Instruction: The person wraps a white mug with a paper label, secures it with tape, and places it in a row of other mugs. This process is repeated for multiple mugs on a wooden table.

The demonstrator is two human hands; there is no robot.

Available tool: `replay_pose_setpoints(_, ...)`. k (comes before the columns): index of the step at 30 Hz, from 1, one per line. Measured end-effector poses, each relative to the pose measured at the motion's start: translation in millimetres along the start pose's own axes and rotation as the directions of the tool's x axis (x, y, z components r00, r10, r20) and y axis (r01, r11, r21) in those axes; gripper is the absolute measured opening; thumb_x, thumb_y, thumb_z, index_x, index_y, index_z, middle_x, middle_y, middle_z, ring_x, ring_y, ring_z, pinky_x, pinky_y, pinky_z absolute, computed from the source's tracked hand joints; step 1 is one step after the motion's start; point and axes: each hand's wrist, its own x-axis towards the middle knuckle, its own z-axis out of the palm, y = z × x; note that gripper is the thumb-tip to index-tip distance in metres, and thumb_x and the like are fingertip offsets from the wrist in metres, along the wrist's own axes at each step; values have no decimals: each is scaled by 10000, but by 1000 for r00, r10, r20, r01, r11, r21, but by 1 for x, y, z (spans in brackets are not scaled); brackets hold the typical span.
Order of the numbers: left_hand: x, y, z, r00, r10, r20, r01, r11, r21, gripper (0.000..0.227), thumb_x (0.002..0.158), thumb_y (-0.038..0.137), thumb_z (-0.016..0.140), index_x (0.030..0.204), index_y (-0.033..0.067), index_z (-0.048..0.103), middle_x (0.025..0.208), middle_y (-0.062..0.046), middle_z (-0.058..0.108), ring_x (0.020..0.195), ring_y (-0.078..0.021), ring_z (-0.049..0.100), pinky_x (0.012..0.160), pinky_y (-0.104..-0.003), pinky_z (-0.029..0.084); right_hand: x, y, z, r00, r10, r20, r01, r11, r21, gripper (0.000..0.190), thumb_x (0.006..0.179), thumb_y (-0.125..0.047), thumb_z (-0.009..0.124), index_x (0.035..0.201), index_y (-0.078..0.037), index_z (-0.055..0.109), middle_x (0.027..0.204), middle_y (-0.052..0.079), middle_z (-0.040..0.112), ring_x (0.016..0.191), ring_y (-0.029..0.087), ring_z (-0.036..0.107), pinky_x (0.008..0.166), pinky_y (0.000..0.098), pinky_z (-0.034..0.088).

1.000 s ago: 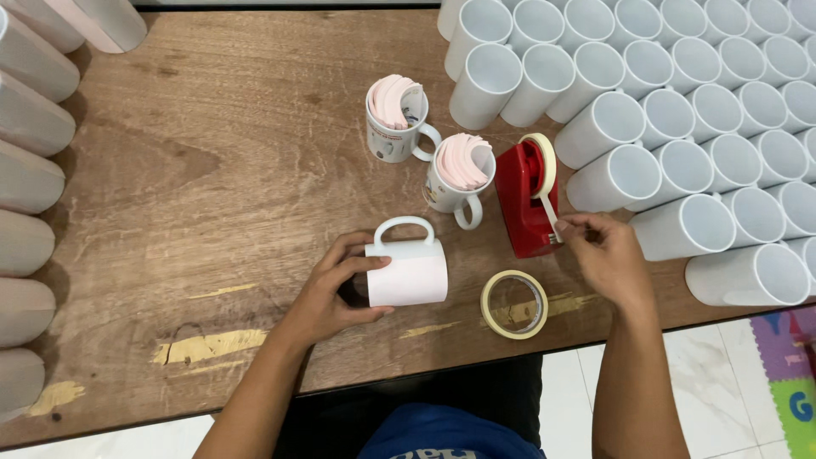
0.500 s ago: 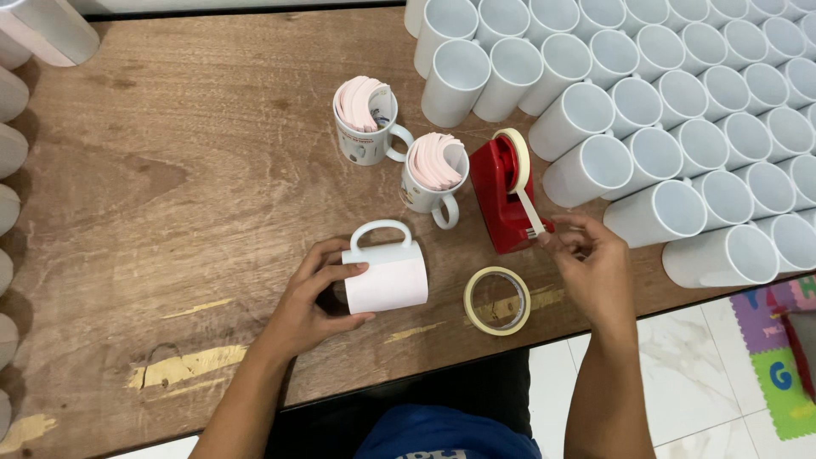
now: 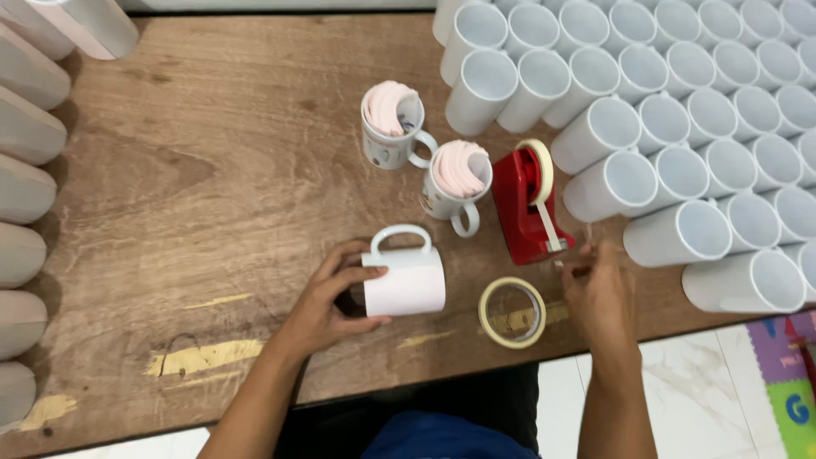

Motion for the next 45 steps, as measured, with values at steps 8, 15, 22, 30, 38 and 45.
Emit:
replay_pose_setpoints(8, -3, 0, -3, 994, 64, 85, -66, 998, 24, 540, 749, 207, 815, 1219, 136, 561, 1302, -155, 407, 1261, -310, 481, 1088, -400, 395, -36, -25, -27, 977, -191, -96, 204, 690, 695, 241, 832, -12, 691, 1064, 24, 638, 935, 176, 677, 863, 205, 652, 827, 290, 554)
replay_pose_setpoints(15, -5, 0, -2, 994, 86, 72, -88, 996, 29, 537, 749, 215, 818, 1218, 140, 567, 1293, -154, 414, 1251, -294, 480, 1074, -378, 395, -52, -90, 27, 912, -407, -44, 169, 277, 946, 137, 840, 9, 611, 889, -118, 633, 1222, 158, 608, 1207, 242, 570, 1034, 343, 439)
replay_pose_setpoints(22, -1, 14, 0, 1000, 2, -30, -2, 1000, -8, 526, 618, 171, 875, 1083, 78, 649, 1214, -207, 516, 1054, -436, 611, 939, -552, 472, -49, -125, 57, 898, -428, 101, 35, 299, 954, 64, 832, -15, 651, 863, 40, 637, 1349, 226, 491, 1278, 315, 432, 1066, 453, 337)
replay_pose_setpoints(30, 0, 17, -3, 999, -27, -25, 27, 1000, 4, 537, 598, 168, 878, 1079, 83, 656, 1209, -208, 526, 1050, -432, 618, 924, -554, 483, -44, -120, 67, 891, -386, 237, -31, 471, 882, 126, 763, -67, 749, 852, 18, 720, 1128, 163, 613, 1078, 222, 550, 992, 401, 405)
replay_pose_setpoints(38, 0, 12, -1, 999, -5, -34, 6, 1000, 15, 519, 611, 196, 876, 1078, 105, 669, 1203, -187, 536, 1055, -434, 613, 944, -552, 478, -46, -123, 67, 902, -396, 172, 51, 493, 869, 248, 723, -68, 782, 921, 16, 659, 938, 145, 645, 982, 224, 584, 928, 403, 443)
replay_pose_setpoints(45, -2, 13, 0, 999, -2, -41, 3, 999, 38, 508, 609, 200, 877, 1068, 115, 676, 1192, -170, 557, 1058, -411, 609, 970, -534, 469, -46, -131, 78, 935, -335, 113, 57, 459, 886, 217, 769, -20, 720, 807, -33, 507, 841, 106, 570, 904, 230, 562, 874, 404, 429)
